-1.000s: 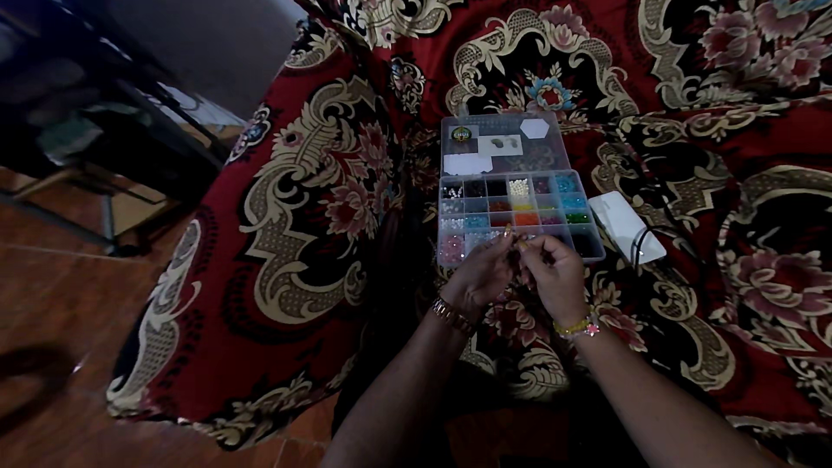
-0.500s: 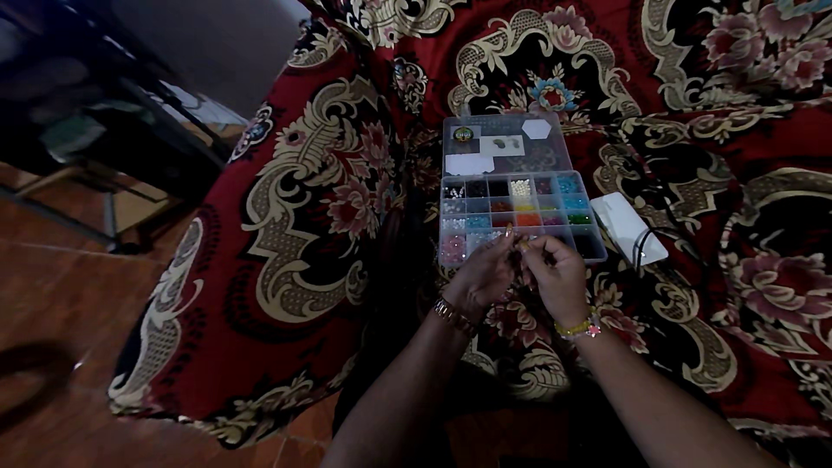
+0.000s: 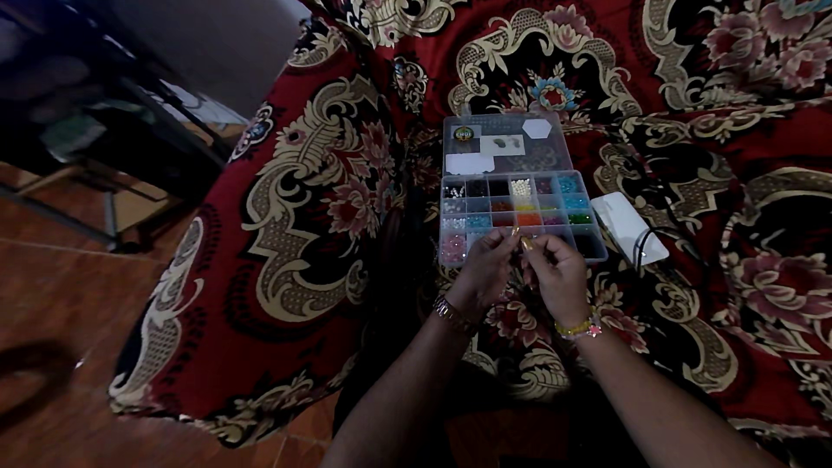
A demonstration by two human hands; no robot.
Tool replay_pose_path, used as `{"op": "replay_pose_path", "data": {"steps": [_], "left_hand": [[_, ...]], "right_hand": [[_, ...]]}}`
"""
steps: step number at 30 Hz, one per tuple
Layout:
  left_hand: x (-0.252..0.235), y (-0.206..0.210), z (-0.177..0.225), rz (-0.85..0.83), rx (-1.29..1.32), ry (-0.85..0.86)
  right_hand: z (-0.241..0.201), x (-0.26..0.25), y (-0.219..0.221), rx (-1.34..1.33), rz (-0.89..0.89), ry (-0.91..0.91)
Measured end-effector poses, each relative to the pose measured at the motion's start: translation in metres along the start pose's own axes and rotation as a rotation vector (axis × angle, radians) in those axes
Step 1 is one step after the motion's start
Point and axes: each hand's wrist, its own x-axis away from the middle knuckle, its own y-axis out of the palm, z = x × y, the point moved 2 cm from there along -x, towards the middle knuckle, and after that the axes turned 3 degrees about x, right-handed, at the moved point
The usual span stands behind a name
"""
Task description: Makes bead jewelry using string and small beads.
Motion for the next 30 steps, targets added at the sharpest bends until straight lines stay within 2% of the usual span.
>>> {"op": "replay_pose_path", "data": {"steps": [8, 11, 13, 20, 30], "left_hand": [[0.002, -0.002, 0.006, 0.020, -0.399, 0.404], [0.003, -0.001, 0.008, 0.056, -0.534, 0.499], [0.003, -0.001, 0.009, 0.051, -0.519, 0.484], [0.002, -0.005, 0.016, -0.049, -0.292, 0.231], [0.002, -0.012, 0.021, 0.012, -0.326, 0.238]], "right_hand": [[-0.002, -0.002, -0.002, -0.041, 0.003, 0.057], [0.001, -0.003, -0.003, -0.089, 0.006, 0.047], [0.002, -0.004, -0.003, -0.100, -0.002, 0.038], [0.000, -0.001, -0.002, -0.035, -0.057, -0.013], [-0.001, 0.000, -0.001, -0.088, -0.098, 0.016]]}}
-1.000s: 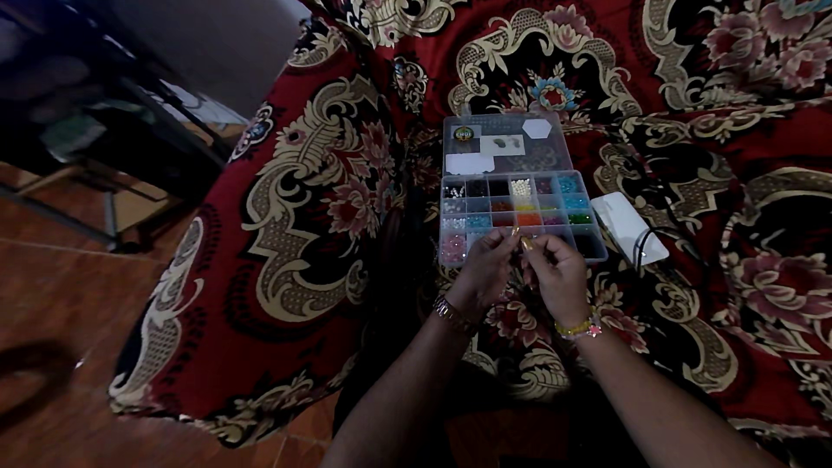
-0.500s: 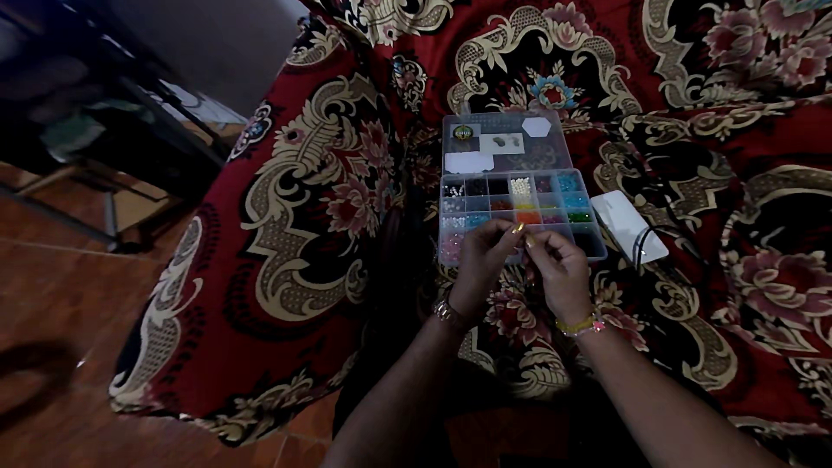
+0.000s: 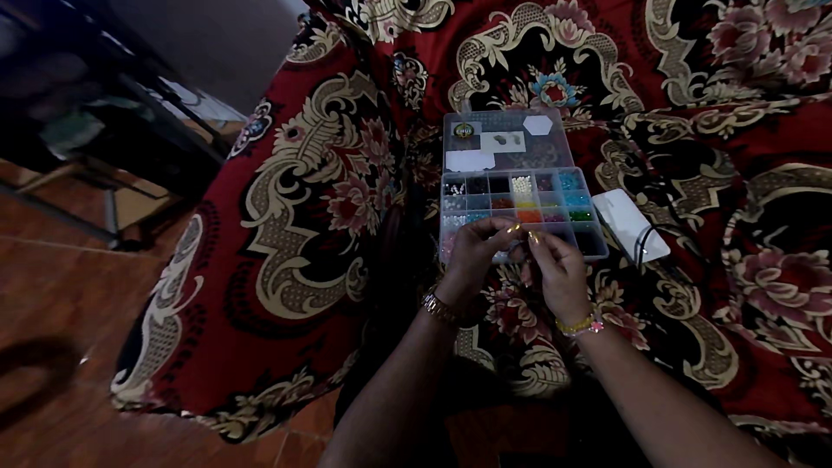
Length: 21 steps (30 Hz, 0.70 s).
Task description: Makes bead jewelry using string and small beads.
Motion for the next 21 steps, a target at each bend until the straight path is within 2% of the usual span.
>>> {"op": "replay_pose_path", "data": {"steps": [5, 9, 13, 16, 21], "left_hand": [[0.001, 0.001, 0.003, 0.003, -0.032, 0.035], [0.000, -0.015, 0.016, 0.053, -0.427, 0.221], [-0.003, -0.033, 0.025, 0.127, -0.964, 0.376], [-0.005, -0.032, 0.019, 0.093, -1.200, 0.302], [-0.006, -0.022, 0.010, 0.042, -1.385, 0.153]], "right_hand": [[-0.001, 0.001, 0.001, 0.037, 0.005, -0.022], [-0.002, 0.001, 0.000, 0.093, 0.007, -0.029], [-0.003, 0.000, 0.000, 0.096, 0.014, -0.026], [-0.002, 0.000, 0.000, 0.124, 0.006, -0.039], [-0.001, 0.000, -0.001, 0.137, 0.005, -0.038]]}}
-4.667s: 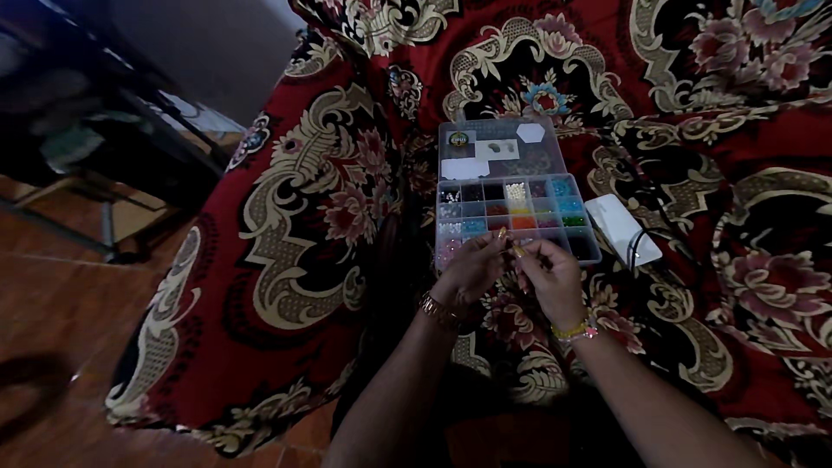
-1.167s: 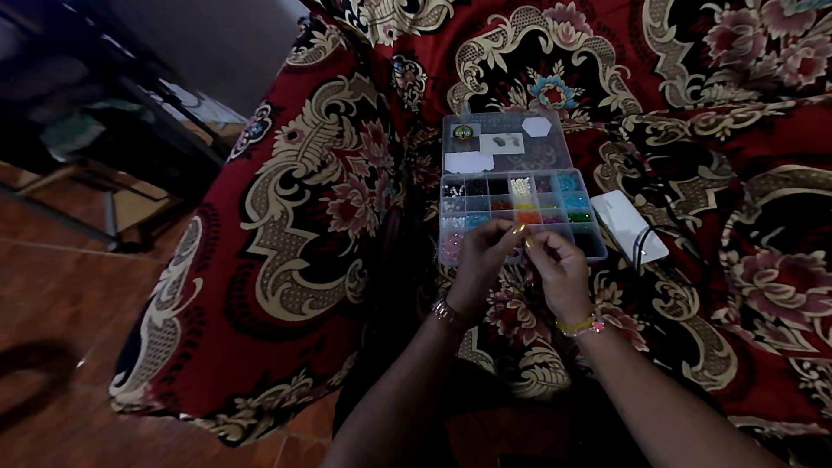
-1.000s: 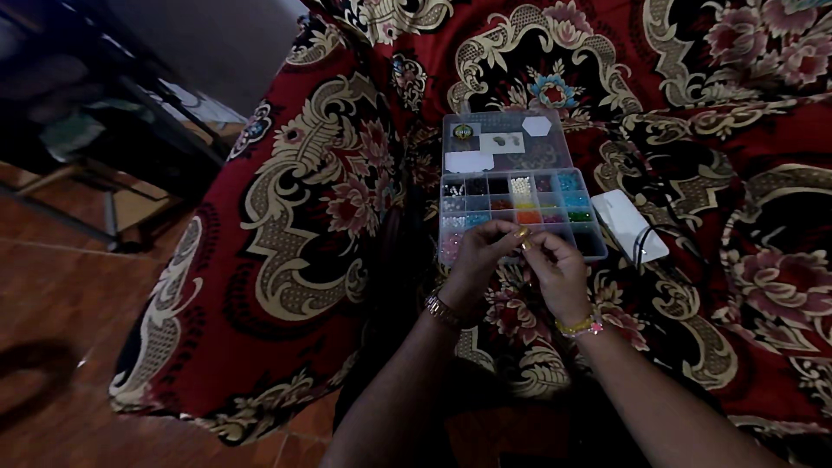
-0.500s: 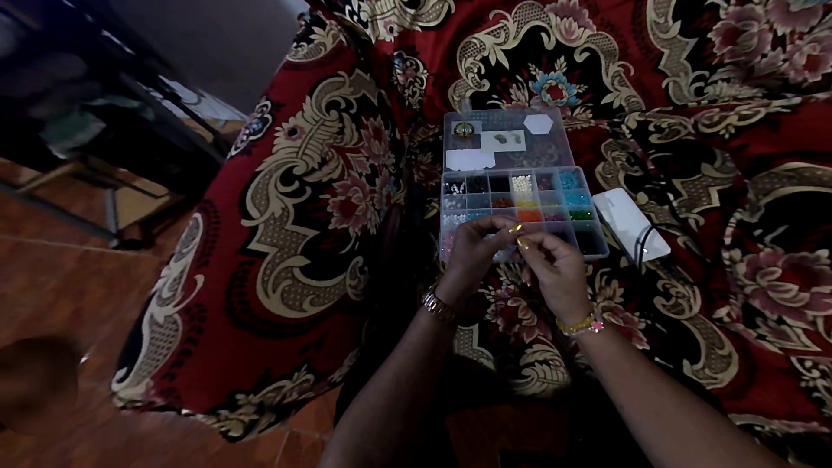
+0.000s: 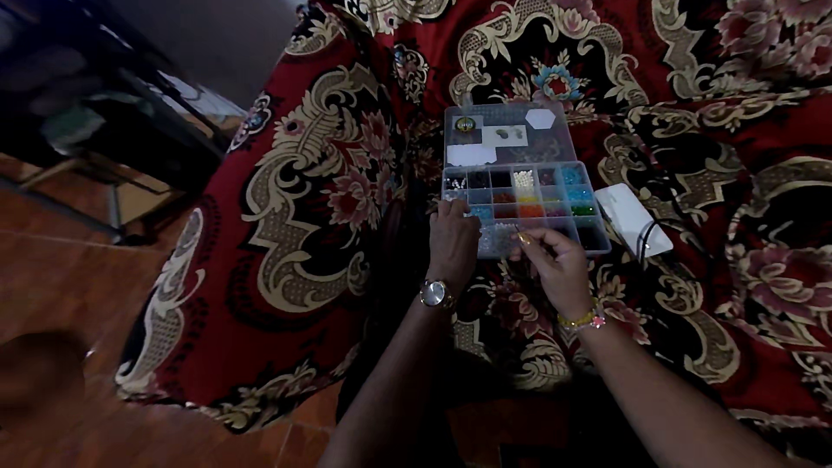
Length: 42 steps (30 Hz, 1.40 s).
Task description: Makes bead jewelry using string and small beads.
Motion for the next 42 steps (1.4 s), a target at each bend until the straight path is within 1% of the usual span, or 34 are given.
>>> {"op": "replay_pose_path", "data": {"steps": [2, 7, 11, 14, 16, 17, 18, 22, 24, 27, 33, 42], "left_hand": [[-0.001, 0.002, 0.001, -0.019, -0.032, -0.019], [-0.002, 0.006, 0.002, 0.002, -0.066, -0.007], [-0.001, 0.007, 0.004, 0.003, -0.078, 0.009], [-0.002, 0.008, 0.003, 0.045, -0.045, 0.031], [-0.001, 0.005, 0.003, 0.131, 0.104, 0.073], [0.000, 0.003, 0.005, 0.172, 0.237, 0.084], [0.001, 0.001, 0.007, 0.175, 0.402, 0.068], [0.003, 0.005, 0.010, -0.067, 1.245, -0.118], [0.003, 0.006, 0.015, -0.145, 1.463, -0.217], [0.001, 0.011, 0.016, -0.217, 1.602, -0.277], [0.002, 0.017, 0.016, -0.322, 1.680, -0.350], [0.002, 0.020, 0.016, -0.363, 1.714, -0.356]], "right_hand": [[0.000, 0.000, 0.000, -0.003, -0.002, -0.003], [0.003, 0.001, 0.002, 0.005, -0.011, -0.042], [0.002, 0.002, 0.001, 0.017, -0.022, -0.016], [0.001, 0.002, 0.002, 0.020, -0.031, -0.001], [0.001, 0.002, 0.001, 0.011, -0.027, -0.004], [0.001, 0.002, 0.001, 0.002, -0.017, -0.001], [0.000, 0.002, 0.001, -0.010, -0.007, 0.002], [0.000, 0.001, 0.001, -0.039, 0.033, -0.019], [0.000, 0.000, 0.000, -0.051, 0.041, -0.011], [0.000, 0.000, 0.000, -0.077, 0.048, -0.002], [0.001, 0.000, 0.000, -0.126, 0.054, -0.001], [0.002, 0.000, 0.000, -0.122, 0.027, 0.000]]}}
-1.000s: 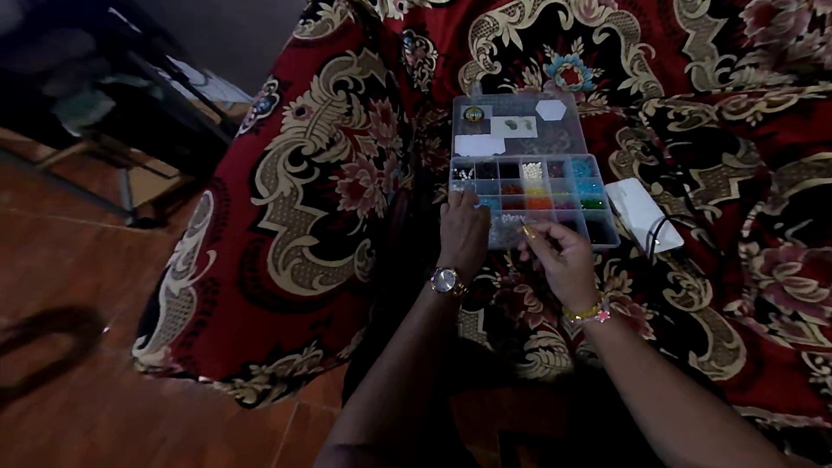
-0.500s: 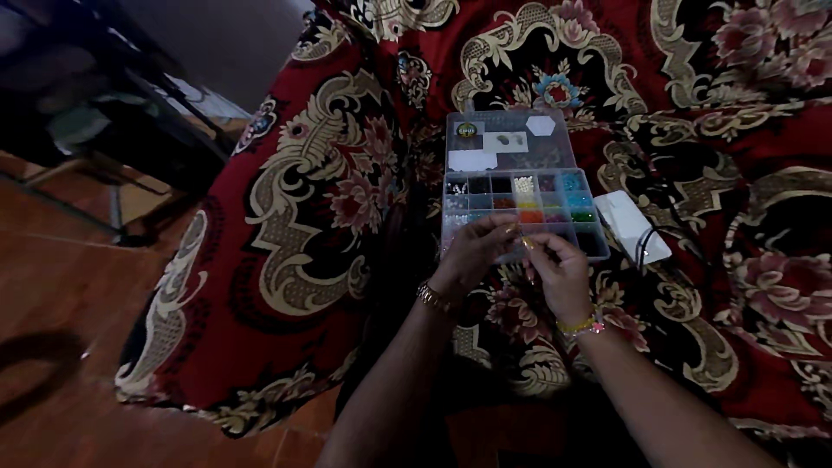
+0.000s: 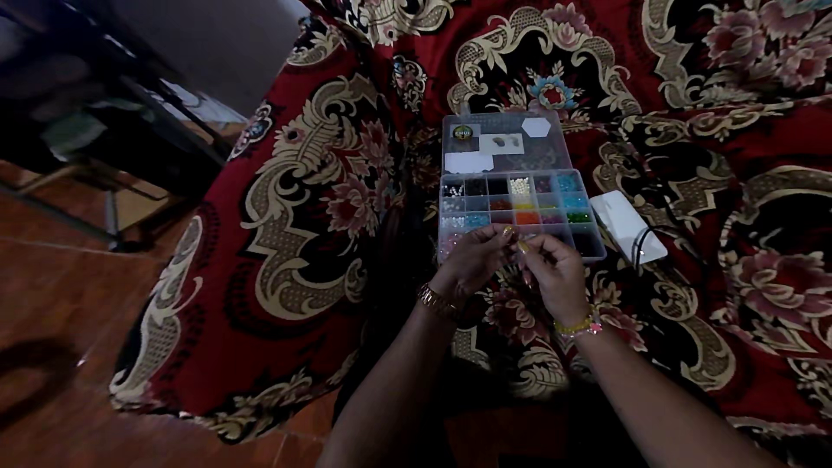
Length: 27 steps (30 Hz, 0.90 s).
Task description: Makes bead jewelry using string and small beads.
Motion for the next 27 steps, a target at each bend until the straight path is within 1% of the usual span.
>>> {"op": "replay_pose_path", "data": {"steps": [7, 14, 19, 27], "left_hand": [[0.0003, 0.0005, -0.0006, 0.015, -0.017, 0.000], [-0.0010, 0.0010, -0.0016, 0.009, -0.062, 0.062], [-0.0004, 0.0043, -0.0016, 0.054, -0.124, 0.100], [0.0008, 0.0055, -0.0012, 0.081, -0.145, 0.107]], "right_hand": [[0.0005, 0.0004, 0.0003, 0.018, 0.000, -0.016], [0.0007, 0.0005, 0.0005, 0.027, -0.001, 0.009], [-0.0004, -0.0002, 0.0005, 0.026, 0.002, 0.038], [-0.0005, -0.0007, 0.0011, 0.009, 0.004, 0.064]]}}
